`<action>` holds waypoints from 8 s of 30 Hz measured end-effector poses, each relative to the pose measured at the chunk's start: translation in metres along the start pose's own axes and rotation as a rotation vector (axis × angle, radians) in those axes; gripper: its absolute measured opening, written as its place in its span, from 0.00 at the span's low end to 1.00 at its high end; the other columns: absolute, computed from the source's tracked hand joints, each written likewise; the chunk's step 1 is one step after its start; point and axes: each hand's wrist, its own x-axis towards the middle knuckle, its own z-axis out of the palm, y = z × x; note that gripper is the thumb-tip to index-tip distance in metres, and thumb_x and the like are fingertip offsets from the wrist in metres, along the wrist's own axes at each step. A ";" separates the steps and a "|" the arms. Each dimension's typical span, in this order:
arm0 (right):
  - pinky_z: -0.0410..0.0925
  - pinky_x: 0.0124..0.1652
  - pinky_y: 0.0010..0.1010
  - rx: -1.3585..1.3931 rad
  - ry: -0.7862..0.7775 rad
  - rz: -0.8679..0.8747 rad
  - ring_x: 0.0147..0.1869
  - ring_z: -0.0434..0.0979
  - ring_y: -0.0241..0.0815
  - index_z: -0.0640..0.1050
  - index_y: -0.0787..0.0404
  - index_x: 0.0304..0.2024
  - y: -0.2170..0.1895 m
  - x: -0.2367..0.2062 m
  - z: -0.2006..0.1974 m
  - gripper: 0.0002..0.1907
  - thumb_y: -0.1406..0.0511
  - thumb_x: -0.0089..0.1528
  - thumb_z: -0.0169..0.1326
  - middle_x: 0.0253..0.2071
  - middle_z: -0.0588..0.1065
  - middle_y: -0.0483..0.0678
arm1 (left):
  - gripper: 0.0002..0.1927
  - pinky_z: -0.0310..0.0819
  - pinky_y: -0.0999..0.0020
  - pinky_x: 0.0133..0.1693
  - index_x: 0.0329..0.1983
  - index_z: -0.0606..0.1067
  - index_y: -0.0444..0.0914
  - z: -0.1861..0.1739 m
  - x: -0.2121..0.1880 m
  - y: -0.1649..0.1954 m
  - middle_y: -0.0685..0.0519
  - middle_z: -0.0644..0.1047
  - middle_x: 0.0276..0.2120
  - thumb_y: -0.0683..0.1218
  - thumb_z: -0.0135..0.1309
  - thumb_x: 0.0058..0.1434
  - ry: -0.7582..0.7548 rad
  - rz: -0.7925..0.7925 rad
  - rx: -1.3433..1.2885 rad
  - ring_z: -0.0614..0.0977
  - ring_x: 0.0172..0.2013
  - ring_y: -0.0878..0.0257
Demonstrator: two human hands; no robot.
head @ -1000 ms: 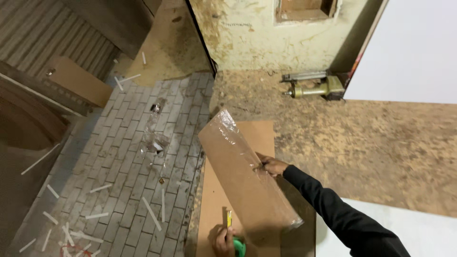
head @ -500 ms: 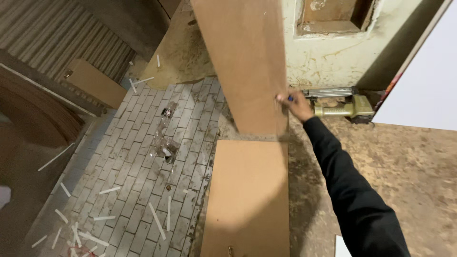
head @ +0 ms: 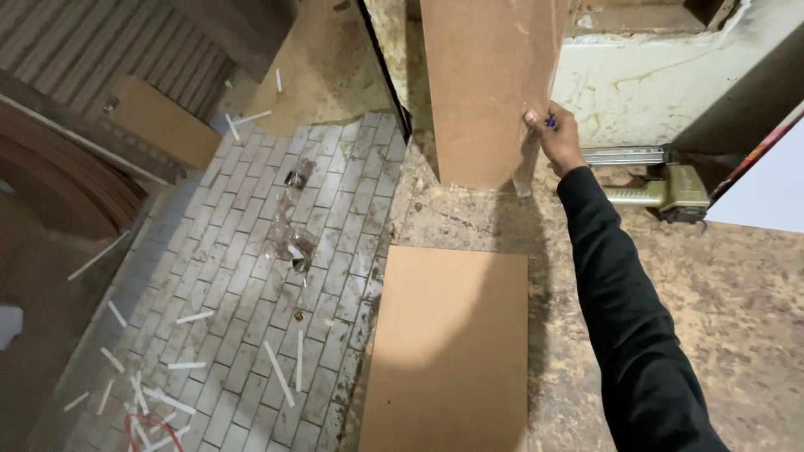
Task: The person moves a hardboard panel aside on a workbench, then uses a tape measure to measure a board and marks measured points and lines on it with a pen. They reposition the tape along the panel and repeat measuring and marking at several locations, then align the panel over a white board on the bench.
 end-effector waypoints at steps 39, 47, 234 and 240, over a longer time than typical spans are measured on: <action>0.63 0.61 0.34 0.098 0.133 0.517 0.63 0.72 0.42 0.72 0.62 0.61 -0.076 -0.719 0.121 0.26 0.56 0.65 0.57 0.56 0.76 0.50 | 0.17 0.68 0.63 0.61 0.45 0.82 0.32 -0.107 -0.064 -0.048 0.46 0.64 0.70 0.50 0.49 0.73 -1.264 0.526 -0.440 0.73 0.64 0.60; 0.68 0.57 0.30 0.187 0.050 0.528 0.58 0.74 0.37 0.73 0.65 0.62 -0.098 -0.701 0.114 0.25 0.57 0.67 0.53 0.54 0.77 0.49 | 0.17 0.57 0.58 0.69 0.50 0.83 0.28 -0.107 -0.068 -0.020 0.47 0.56 0.79 0.47 0.51 0.75 -1.337 0.601 -0.488 0.67 0.69 0.56; 0.74 0.37 0.35 -1.109 0.175 0.551 0.40 0.81 0.42 0.86 0.43 0.45 0.099 -0.322 0.037 0.14 0.66 0.60 0.57 0.48 0.81 0.38 | 0.08 0.78 0.69 0.33 0.39 0.78 0.36 0.253 0.225 0.170 0.54 0.78 0.36 0.46 0.61 0.64 -0.610 0.925 0.001 0.82 0.30 0.62; 0.69 0.37 0.36 -1.179 0.315 0.332 0.45 0.79 0.45 0.86 0.51 0.44 0.096 -0.312 0.050 0.11 0.65 0.59 0.59 0.45 0.80 0.42 | 0.24 0.65 0.63 0.25 0.18 0.73 0.41 0.251 0.228 0.171 0.58 0.71 0.15 0.61 0.58 0.63 -0.672 1.024 0.261 0.73 0.16 0.62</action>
